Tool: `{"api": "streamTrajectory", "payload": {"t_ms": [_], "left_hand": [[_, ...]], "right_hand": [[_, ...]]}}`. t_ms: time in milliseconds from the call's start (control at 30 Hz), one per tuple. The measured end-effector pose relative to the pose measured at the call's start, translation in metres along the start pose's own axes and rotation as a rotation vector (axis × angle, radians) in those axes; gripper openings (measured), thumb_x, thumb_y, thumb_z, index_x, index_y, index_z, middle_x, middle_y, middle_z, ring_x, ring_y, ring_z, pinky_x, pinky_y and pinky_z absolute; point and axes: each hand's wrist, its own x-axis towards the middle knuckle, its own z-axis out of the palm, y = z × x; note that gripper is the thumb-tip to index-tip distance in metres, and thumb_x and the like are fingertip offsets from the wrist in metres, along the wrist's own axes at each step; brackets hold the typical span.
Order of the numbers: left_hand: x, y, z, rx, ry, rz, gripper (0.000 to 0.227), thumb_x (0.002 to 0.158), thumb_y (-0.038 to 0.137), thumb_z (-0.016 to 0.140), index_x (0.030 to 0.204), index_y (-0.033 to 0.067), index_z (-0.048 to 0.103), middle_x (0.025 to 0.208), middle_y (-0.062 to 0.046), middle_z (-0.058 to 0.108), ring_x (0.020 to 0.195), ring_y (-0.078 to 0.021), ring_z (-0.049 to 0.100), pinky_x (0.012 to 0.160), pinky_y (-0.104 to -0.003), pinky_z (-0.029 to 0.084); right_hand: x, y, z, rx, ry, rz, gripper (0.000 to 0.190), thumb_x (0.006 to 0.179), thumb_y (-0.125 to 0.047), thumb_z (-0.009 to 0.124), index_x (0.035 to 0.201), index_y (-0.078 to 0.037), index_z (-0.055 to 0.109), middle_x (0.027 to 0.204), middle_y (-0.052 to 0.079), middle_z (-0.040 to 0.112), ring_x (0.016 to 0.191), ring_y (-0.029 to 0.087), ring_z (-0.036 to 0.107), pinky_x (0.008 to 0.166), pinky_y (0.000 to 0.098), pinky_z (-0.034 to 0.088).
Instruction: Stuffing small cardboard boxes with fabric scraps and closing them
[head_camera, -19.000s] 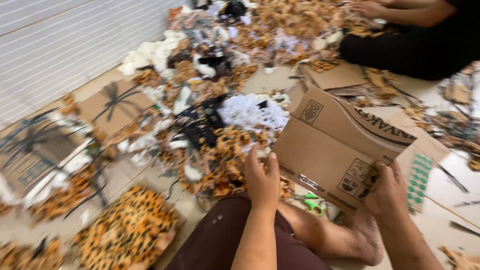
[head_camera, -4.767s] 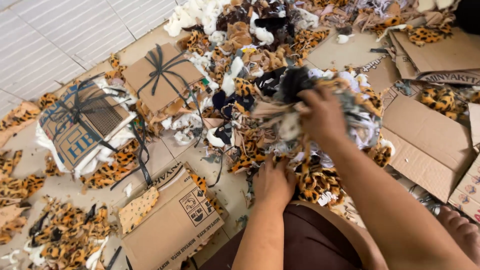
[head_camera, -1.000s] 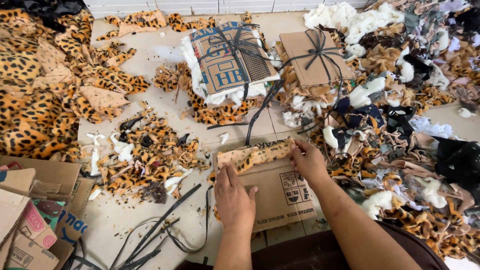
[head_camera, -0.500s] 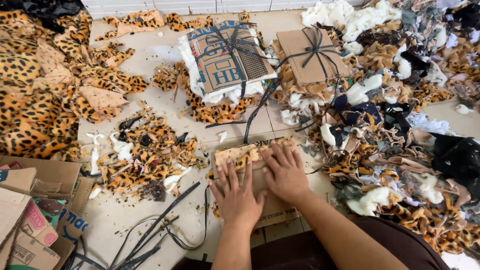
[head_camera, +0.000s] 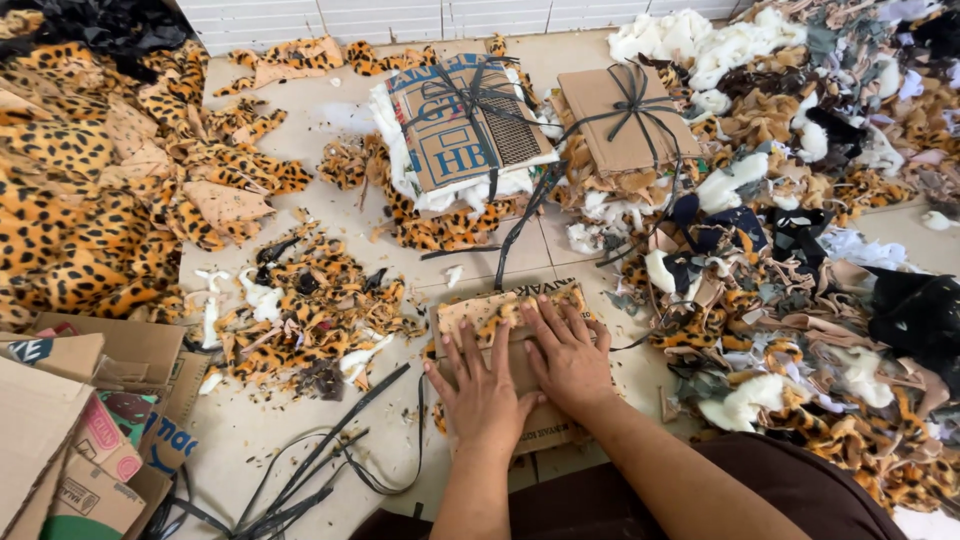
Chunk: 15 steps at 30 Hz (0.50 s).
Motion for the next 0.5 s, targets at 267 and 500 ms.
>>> {"api": "streamTrajectory", "payload": {"t_ms": [267,500], "left_hand": [[0.013,-0.002,0.011,0.078,-0.015,-0.019,0.115,0.089,0.074,0.065,0.165,0.0332,-0.011,0.171,-0.010,-0.028,0.156,-0.0400,-0.023,0.119,-0.069,-0.006],[0.017,-0.006,0.022,0.170,-0.103,-0.067,0.101,0.096,0.075,0.046,0.165,0.0332,-0.015,0.168,-0.011,-0.039,0.154,-0.0398,-0.033,0.120,-0.066,-0.013]], "right_hand": [[-0.004,0.005,0.022,-0.108,0.347,-0.074,0.054,0.099,-0.048,0.046,0.152,-0.036,0.049,0.163,-0.003,0.040,0.151,0.032,0.033,0.113,0.0598,0.025],[-0.009,0.003,0.033,-0.050,0.460,-0.138,0.049,0.103,-0.046,0.051,0.151,-0.034,0.053,0.160,-0.002,0.046,0.145,0.025,0.046,0.114,0.0560,0.030]]}}
